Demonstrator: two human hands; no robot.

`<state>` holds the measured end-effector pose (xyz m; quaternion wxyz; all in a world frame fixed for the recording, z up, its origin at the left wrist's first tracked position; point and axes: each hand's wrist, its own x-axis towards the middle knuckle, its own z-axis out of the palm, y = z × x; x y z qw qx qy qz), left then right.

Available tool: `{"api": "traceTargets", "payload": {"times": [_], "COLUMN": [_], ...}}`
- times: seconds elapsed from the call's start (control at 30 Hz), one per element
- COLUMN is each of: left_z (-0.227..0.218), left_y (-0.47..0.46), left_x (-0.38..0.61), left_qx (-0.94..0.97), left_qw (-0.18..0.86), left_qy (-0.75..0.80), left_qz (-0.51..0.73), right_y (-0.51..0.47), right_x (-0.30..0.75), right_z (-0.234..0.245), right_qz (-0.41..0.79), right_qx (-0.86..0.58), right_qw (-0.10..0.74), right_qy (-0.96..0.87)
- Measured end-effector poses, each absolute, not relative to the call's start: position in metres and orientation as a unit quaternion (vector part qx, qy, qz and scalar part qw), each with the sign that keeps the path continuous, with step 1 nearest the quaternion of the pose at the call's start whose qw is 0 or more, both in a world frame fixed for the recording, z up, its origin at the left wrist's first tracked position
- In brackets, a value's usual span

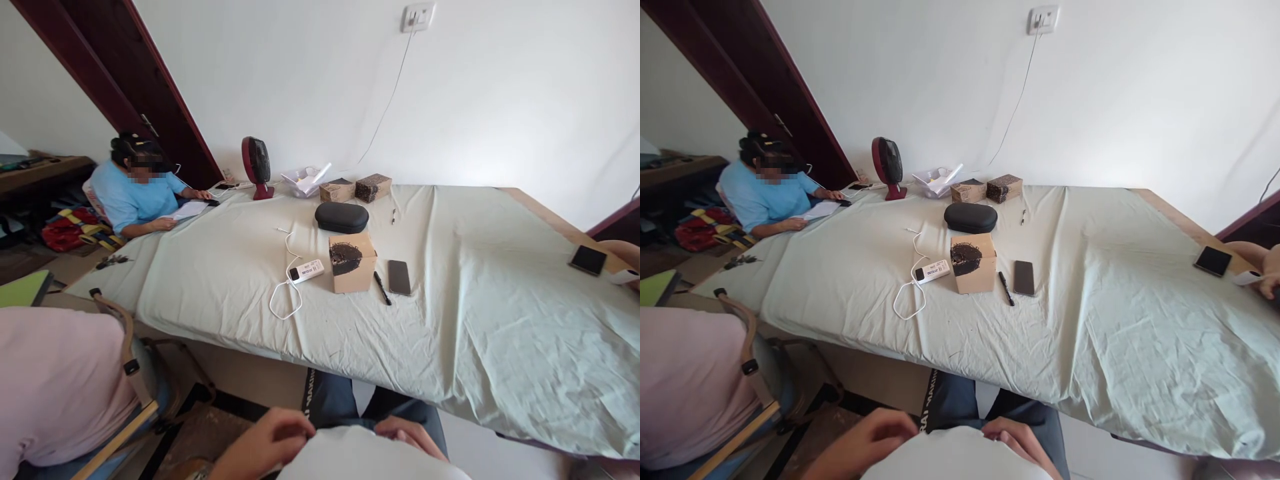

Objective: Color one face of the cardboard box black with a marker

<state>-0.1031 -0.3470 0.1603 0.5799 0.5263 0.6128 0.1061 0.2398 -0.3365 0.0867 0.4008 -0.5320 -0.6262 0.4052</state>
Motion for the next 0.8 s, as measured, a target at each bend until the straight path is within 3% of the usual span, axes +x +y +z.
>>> {"api": "traceTargets", "payload": {"times": [0.13, 0.23, 0.33, 0.47, 0.53, 0.63, 0.8], "left_z": [0.101, 0.087, 0.104, 0.15, 0.172, 0.202, 0.222], "left_y": [-0.309, -0.279, -0.23, -0.136, -0.09, -0.033, 0.024], "left_x": [-0.053, -0.05, -0.066, -0.074, -0.066, -0.045, -0.026], "left_qx": [0.578, 0.607, 0.632, 0.691, 0.719, 0.751, 0.773], "left_qw": [0.597, 0.556, 0.489, 0.249, 0.156, 0.107, 0.193], "left_qy": [0.556, 0.568, 0.584, 0.594, 0.581, 0.59, 0.601], "left_qz": [0.005, -0.003, 0.142, 0.329, 0.347, 0.277, 0.068], "right_y": [-0.323, -0.281, -0.237, -0.202, -0.197, -0.198, -0.201], "right_x": [0.243, 0.247, 0.252, 0.259, 0.258, 0.252, 0.247], "right_z": [0.051, 0.044, 0.034, 0.002, -0.011, -0.019, -0.019], "right_qz": [0.515, 0.466, 0.305, 0.161, 0.108, 0.052, 0.025], "right_qx": [-0.525, -0.506, -0.516, -0.563, -0.572, -0.585, -0.591], "right_qw": [0.357, 0.343, 0.34, 0.293, 0.258, 0.23, 0.221], "right_qy": [-0.576, -0.64, -0.725, -0.756, -0.771, -0.776, -0.776]}}
